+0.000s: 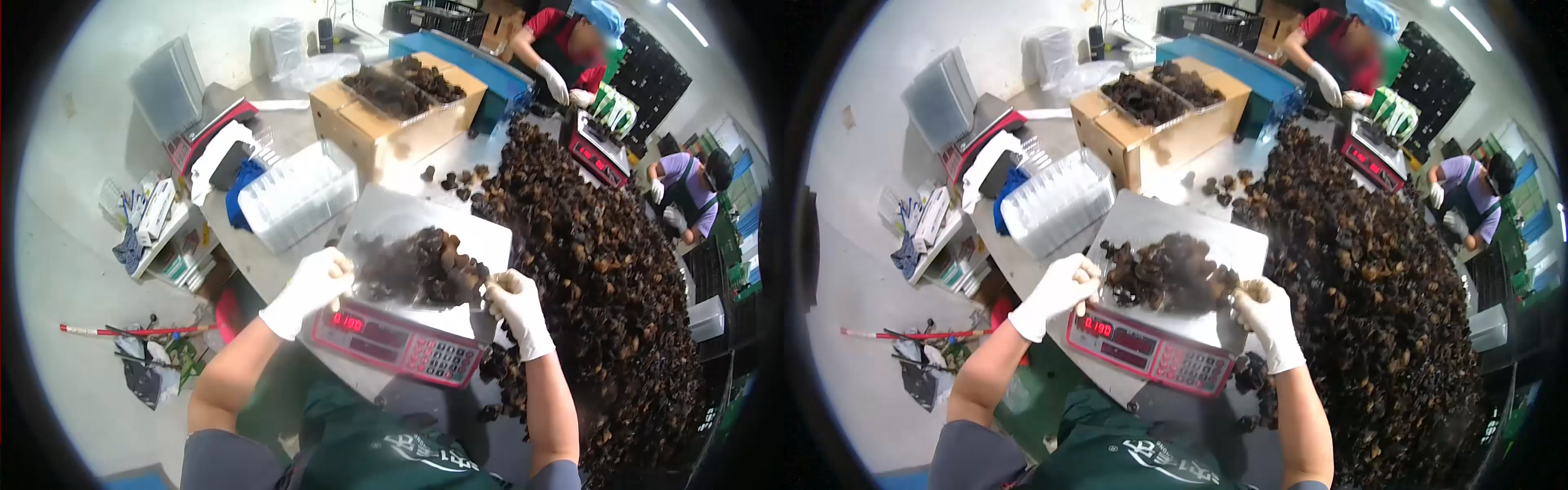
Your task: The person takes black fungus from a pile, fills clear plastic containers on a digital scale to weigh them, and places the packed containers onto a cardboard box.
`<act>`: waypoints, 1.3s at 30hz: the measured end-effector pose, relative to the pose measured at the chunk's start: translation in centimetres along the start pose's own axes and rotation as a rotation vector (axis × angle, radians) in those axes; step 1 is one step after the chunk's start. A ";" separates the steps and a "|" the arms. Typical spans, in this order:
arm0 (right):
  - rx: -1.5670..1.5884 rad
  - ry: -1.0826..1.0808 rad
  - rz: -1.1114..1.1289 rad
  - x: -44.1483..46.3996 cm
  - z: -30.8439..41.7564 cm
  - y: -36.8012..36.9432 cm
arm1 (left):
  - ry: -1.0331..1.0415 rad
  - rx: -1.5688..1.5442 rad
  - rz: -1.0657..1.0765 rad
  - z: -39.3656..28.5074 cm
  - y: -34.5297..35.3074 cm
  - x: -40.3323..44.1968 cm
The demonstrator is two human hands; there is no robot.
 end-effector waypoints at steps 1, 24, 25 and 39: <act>-0.026 -0.002 0.005 0.1 0.0 0.1 | 0.015 -0.009 -0.003 0.1 0.0 0.1; 0.777 -0.106 0.412 14.8 12.2 18.7 | 0.256 0.181 -0.456 -5.7 -24.6 26.2; 0.793 -0.095 0.408 15.3 12.4 19.0 | 0.261 0.188 -0.474 -5.6 -24.8 27.4; 0.870 -0.065 0.161 22.8 15.6 18.2 | 0.418 0.133 -0.431 -5.8 -22.0 24.2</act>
Point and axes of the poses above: each hand's wrist, its own x-axis towards the middle knuckle, its own y-axis out of the palm, z = x × y, the point moved 4 cm from there along x, towards the middle knuckle, and after that the axes turned 2 degrees about -y, right-handed, at the moved point
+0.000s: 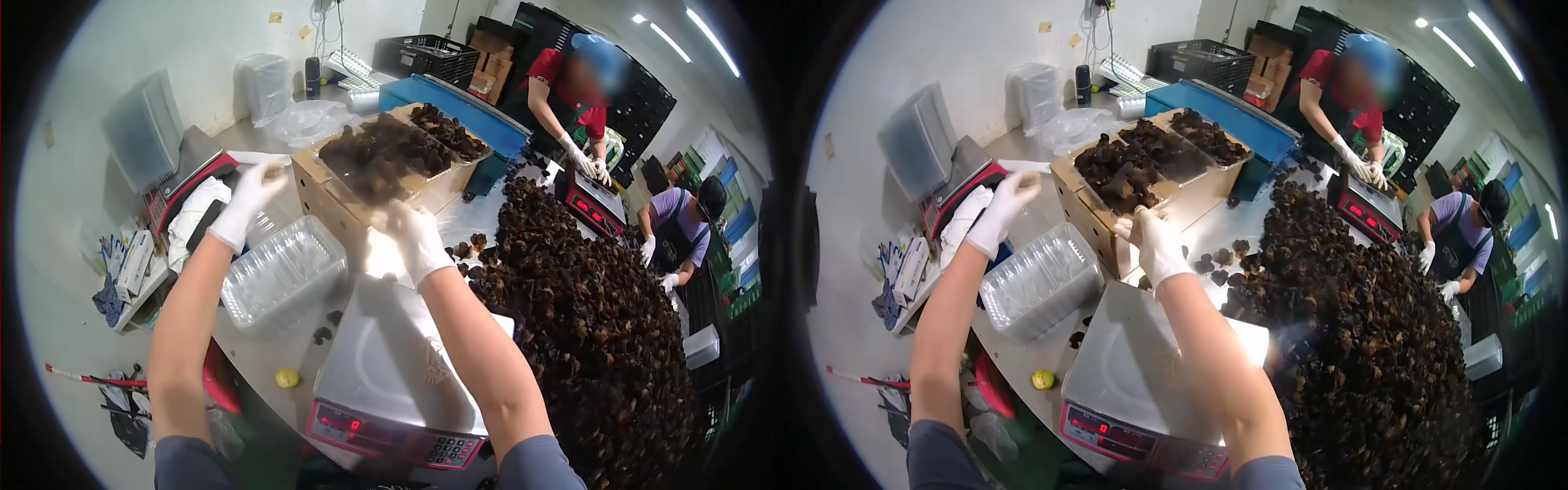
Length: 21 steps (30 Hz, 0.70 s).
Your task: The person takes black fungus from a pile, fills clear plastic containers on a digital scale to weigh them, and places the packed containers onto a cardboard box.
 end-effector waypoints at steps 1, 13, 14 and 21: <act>-0.003 -0.008 0.004 0.8 0.3 -0.2 | 0.088 0.072 0.096 -0.9 -0.1 -2.6; -0.044 -0.161 0.145 -8.4 5.3 -12.3 | 0.288 1.207 0.269 -2.7 0.5 -22.5; -0.013 -0.164 0.023 -12.1 6.3 -12.8 | 0.266 1.077 0.272 -2.1 0.5 -22.4; -0.024 -0.285 -0.242 -31.3 8.6 -27.3 | 0.031 0.890 0.245 -2.1 -0.5 -19.9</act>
Point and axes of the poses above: each hand's wrist, its own x-axis towards the middle knuckle, its own y-axis out of the palm, z = x × y, the point moved 4 cm from there along x, towards the middle knuckle, and after that the axes turned 2 degrees about -y, right-handed, at the moved point
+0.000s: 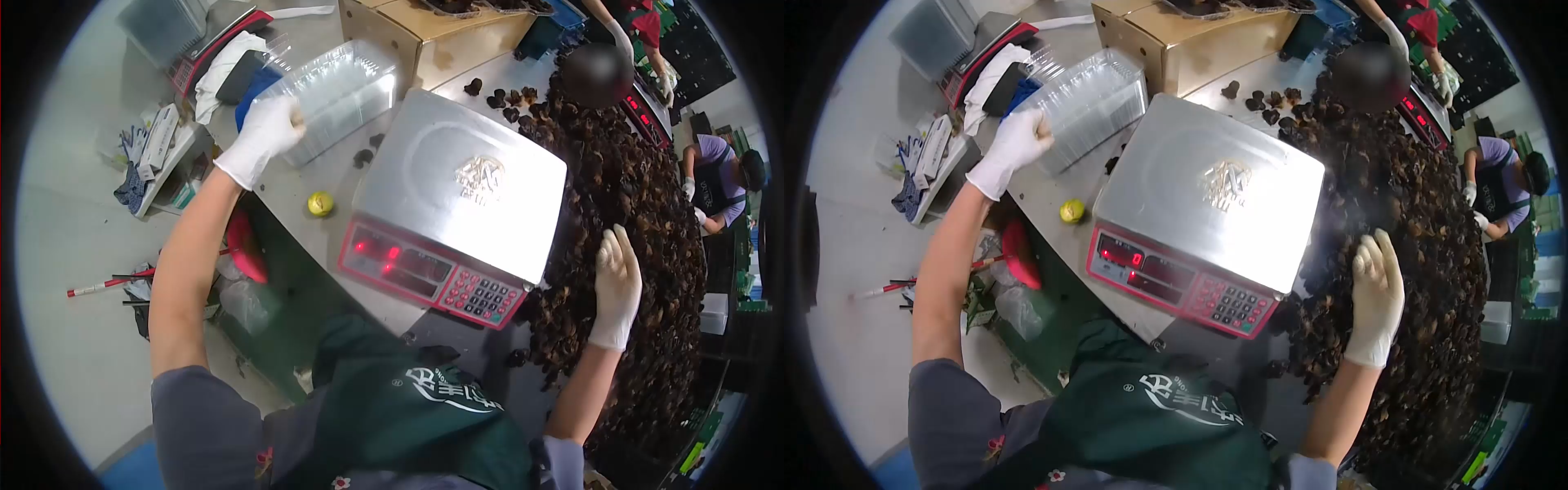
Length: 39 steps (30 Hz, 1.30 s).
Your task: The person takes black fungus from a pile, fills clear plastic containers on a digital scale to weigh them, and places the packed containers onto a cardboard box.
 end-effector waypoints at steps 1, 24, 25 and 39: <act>-0.019 -0.043 -0.021 -2.5 1.1 -1.2 | 0.034 0.041 -0.082 0.4 -0.2 0.0; -0.254 -0.093 -0.330 -19.7 -0.4 -10.4 | -0.246 -0.441 -0.255 -0.8 8.7 -15.6; -0.257 -0.082 -0.317 -19.2 -0.5 -10.0 | -0.230 -0.417 -0.231 -0.7 9.6 -15.6; -0.285 -0.058 -0.363 -17.5 -1.1 -8.7 | 0.008 -1.165 -0.021 -7.5 -1.3 -13.9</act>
Point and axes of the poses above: each hand's wrist, its own x-axis towards the middle knuckle, its own y-axis out of the palm, z = x × y, the point moved 4 cm from there along x, towards the middle knuckle, and after that the axes turned 2 degrees about -y, right-handed, at the moved point
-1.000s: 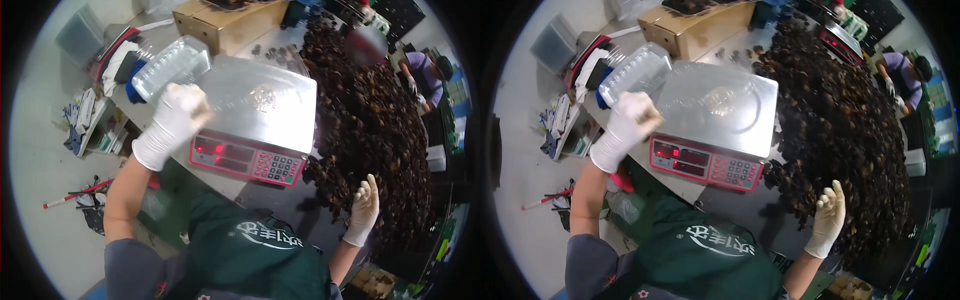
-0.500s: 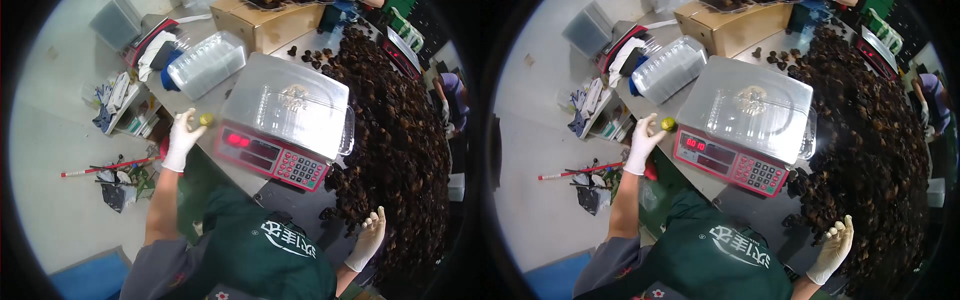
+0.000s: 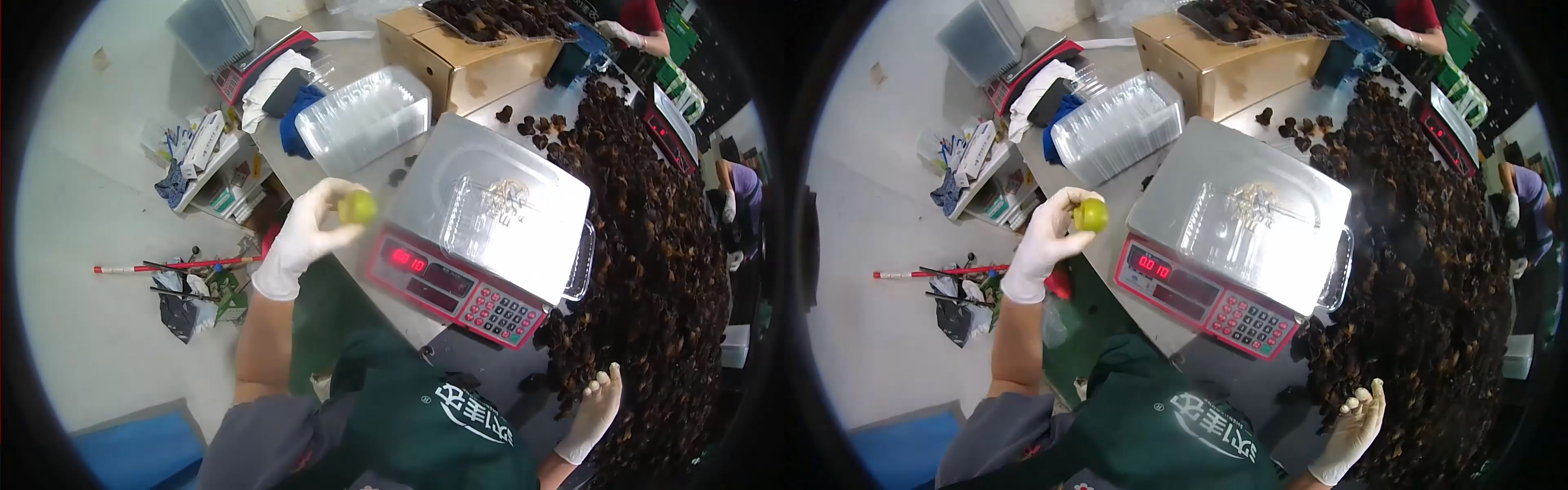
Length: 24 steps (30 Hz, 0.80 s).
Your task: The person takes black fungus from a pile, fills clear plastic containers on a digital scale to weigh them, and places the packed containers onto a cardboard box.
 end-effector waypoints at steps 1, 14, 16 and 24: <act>-0.017 -0.004 -0.011 0.3 -0.2 0.2 | -0.013 -0.069 0.141 -4.0 1.7 -0.2; 0.073 0.001 0.120 -0.1 0.1 1.6 | 0.565 -0.452 1.330 -21.0 13.5 -2.7; 0.084 0.021 0.107 -0.2 -0.3 1.0 | 0.531 -0.577 1.258 -20.8 13.7 -3.1; 0.153 0.050 0.121 0.2 -0.8 2.9 | 0.527 -0.991 1.200 -19.7 15.6 -2.8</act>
Point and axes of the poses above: each hand's wrist, its own x-axis towards the middle knuckle, its own y-axis out of the palm, z = x × y, the point moved 4 cm from there along x, towards the middle knuckle, and after that the axes turned 2 degrees about -y, right-handed, at the moved point
